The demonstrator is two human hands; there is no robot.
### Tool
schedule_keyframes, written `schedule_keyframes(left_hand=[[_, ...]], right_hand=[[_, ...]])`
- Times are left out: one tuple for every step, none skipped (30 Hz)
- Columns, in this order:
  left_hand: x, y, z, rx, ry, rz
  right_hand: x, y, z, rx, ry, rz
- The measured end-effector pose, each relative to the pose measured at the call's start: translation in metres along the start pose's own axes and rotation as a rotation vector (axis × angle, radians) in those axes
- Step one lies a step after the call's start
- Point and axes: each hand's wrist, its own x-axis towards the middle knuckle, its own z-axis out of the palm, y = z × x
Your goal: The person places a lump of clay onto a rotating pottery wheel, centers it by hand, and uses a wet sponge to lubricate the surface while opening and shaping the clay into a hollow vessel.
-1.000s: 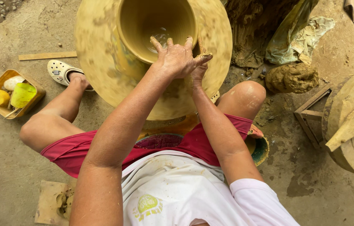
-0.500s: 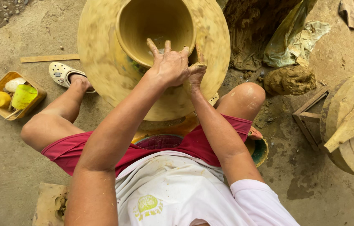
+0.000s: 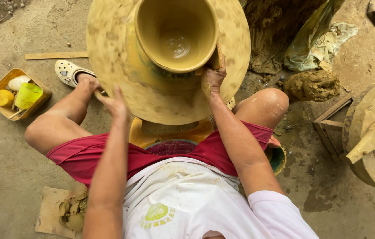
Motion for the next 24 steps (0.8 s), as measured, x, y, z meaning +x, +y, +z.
schedule_keyframes(left_hand=[[-0.026,-0.009,0.009,-0.178,-0.03,-0.286],[-0.048,-0.016,0.013,-0.233,-0.074,-0.275],[-0.074,-0.023,0.016,-0.285,-0.119,-0.289],[-0.094,-0.027,0.019,-0.338,-0.163,-0.302],[-0.103,-0.028,0.02,-0.342,-0.203,-0.328],[-0.109,-0.028,0.02,-0.347,-0.243,-0.354],[-0.112,-0.027,0.022,-0.358,-0.281,-0.38],[-0.086,-0.021,0.017,-0.383,-0.281,-0.407],[-0.046,-0.01,0.014,-0.409,-0.062,-0.538],[-0.007,0.0,0.009,-0.482,-0.094,-0.245],[0.032,0.007,-0.006,-0.549,-0.125,0.046],[0.069,0.015,-0.016,-0.158,-0.061,-0.113],[0.07,0.004,-0.01,-0.199,-0.057,-0.079],[0.064,-0.011,0.0,-0.241,-0.052,-0.044],[0.052,-0.027,0.009,-0.281,-0.046,-0.011],[0.039,-0.039,0.016,-0.322,-0.039,0.023],[0.027,-0.046,0.017,-0.362,-0.029,0.06],[-0.014,-0.058,0.02,-0.171,0.012,-0.182],[-0.052,-0.061,0.022,-0.089,-0.104,-0.482],[-0.082,-0.054,0.023,0.151,-0.239,-0.374],[-0.11,-0.04,0.024,0.151,-0.394,-0.17],[-0.12,-0.016,0.016,0.118,-0.787,-0.371],[-0.131,0.01,-0.002,0.081,-1.169,-0.581],[-0.133,0.045,-0.008,0.239,-1.304,-0.394]], right_hand=[[0.0,-0.001,-0.001,-0.005,0.005,-0.002],[0.0,-0.003,-0.003,-0.011,0.011,-0.004],[0.0,-0.003,-0.002,-0.014,0.009,-0.006],[0.002,-0.003,-0.002,-0.014,0.009,-0.006],[0.001,-0.001,-0.002,-0.016,0.012,-0.004],[0.001,0.0,-0.002,-0.015,0.016,-0.003],[0.002,0.002,-0.002,-0.013,0.017,-0.005],[0.004,0.005,-0.002,-0.014,0.015,-0.004],[0.006,0.007,-0.003,-0.013,0.02,-0.007],[0.008,0.009,-0.004,-0.014,0.023,-0.009],[0.009,0.012,-0.006,-0.014,0.025,-0.009],[0.009,0.016,-0.009,-0.019,0.024,-0.005],[0.011,0.02,-0.009,-0.016,0.022,-0.006],[0.012,0.024,-0.009,-0.016,0.02,-0.003],[0.012,0.028,-0.009,-0.016,0.014,0.0],[0.013,0.032,-0.01,-0.016,0.013,0.003],[0.014,0.037,-0.008,-0.012,0.006,0.007],[0.016,0.042,-0.007,-0.007,-0.002,0.01],[0.013,0.046,-0.009,-0.006,0.005,0.015],[0.011,0.049,-0.009,-0.004,0.011,0.019],[0.016,0.05,-0.011,-0.005,0.011,0.012],[0.02,0.05,-0.012,-0.006,0.012,0.004],[0.02,0.051,-0.014,-0.006,0.005,0.006],[0.022,0.051,-0.015,-0.003,-0.006,0.006]])
